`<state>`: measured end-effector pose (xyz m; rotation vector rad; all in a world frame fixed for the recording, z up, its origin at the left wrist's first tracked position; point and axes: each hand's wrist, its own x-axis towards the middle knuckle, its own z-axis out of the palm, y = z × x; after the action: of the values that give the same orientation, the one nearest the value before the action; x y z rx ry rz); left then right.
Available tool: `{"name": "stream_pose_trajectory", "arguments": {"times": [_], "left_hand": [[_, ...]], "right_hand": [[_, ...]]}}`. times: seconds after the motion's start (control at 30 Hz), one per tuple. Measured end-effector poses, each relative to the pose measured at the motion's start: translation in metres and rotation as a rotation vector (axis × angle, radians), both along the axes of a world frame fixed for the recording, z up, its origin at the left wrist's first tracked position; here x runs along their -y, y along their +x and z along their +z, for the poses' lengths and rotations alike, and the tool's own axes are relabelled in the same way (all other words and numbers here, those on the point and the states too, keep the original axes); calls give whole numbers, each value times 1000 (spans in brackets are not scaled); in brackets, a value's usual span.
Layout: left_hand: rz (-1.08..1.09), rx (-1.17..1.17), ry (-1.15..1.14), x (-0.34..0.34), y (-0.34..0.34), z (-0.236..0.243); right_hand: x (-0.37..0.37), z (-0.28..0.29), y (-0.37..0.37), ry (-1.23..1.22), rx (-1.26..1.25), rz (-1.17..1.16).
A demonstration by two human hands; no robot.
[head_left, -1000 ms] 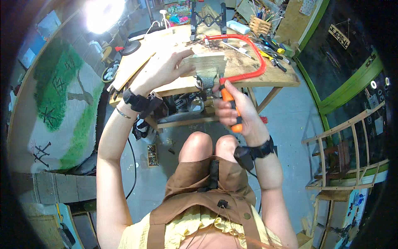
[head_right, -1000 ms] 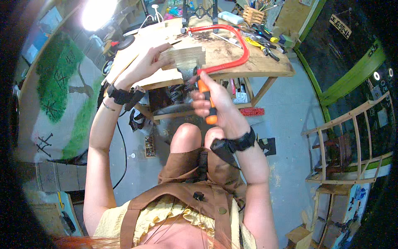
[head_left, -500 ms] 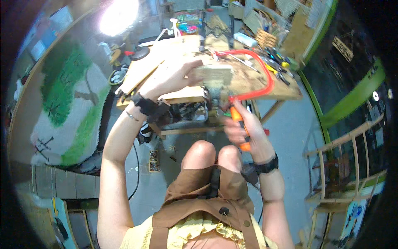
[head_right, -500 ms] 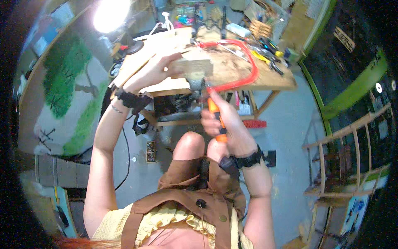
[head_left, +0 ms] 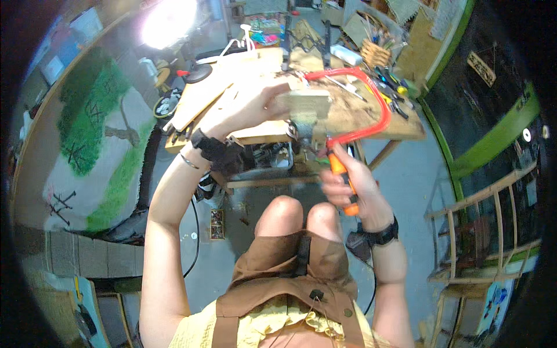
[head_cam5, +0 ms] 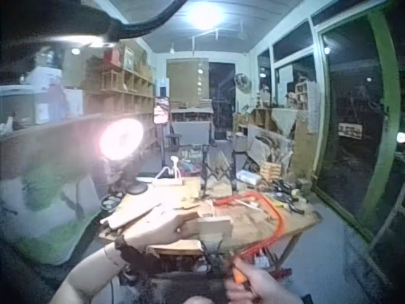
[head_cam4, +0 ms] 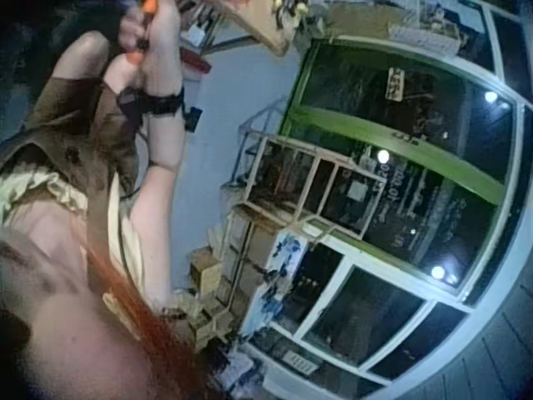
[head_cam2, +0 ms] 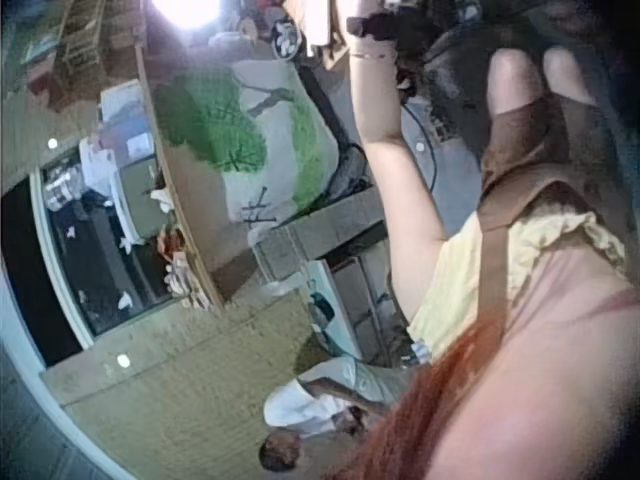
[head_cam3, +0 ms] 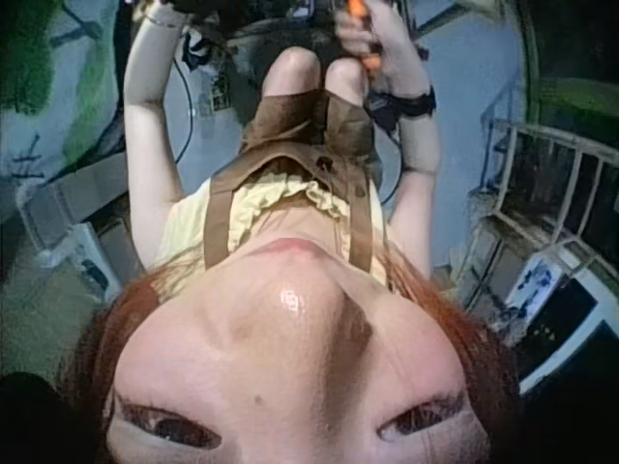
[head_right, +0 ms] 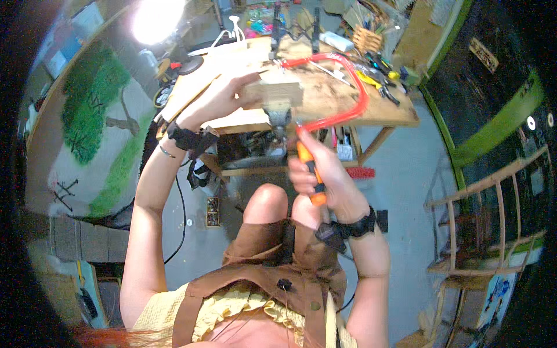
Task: The person saws a piece of wood clamped in a vise using a hand saw.
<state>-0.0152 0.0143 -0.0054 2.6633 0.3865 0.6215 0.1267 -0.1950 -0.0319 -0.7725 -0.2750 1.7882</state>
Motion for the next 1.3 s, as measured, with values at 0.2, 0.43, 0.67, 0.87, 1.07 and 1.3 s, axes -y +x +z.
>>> {"name": "stream_pose_trajectory", "arguments": {"times": [0.2, 0.43, 0.67, 0.87, 1.07, 1.3], "left_hand": [[-32, 120, -15, -8, -1, -7], [59, 4, -41, 7, 3, 2], [9, 28, -74, -5, -1, -6], [100, -43, -17, 8, 2, 7], [49, -62, -68, 3, 5, 3], [61, -61, -27, -5, -3, -6]], "right_hand": [[-9, 3, -13, -61, 225, -133], [-24, 1, 8, -30, 86, -40], [11, 0, -5, 25, 95, 12], [-23, 4, 10, -23, 11, -48], [1, 7, 0, -18, -166, -7], [-3, 6, -11, -79, -99, -66]]}}
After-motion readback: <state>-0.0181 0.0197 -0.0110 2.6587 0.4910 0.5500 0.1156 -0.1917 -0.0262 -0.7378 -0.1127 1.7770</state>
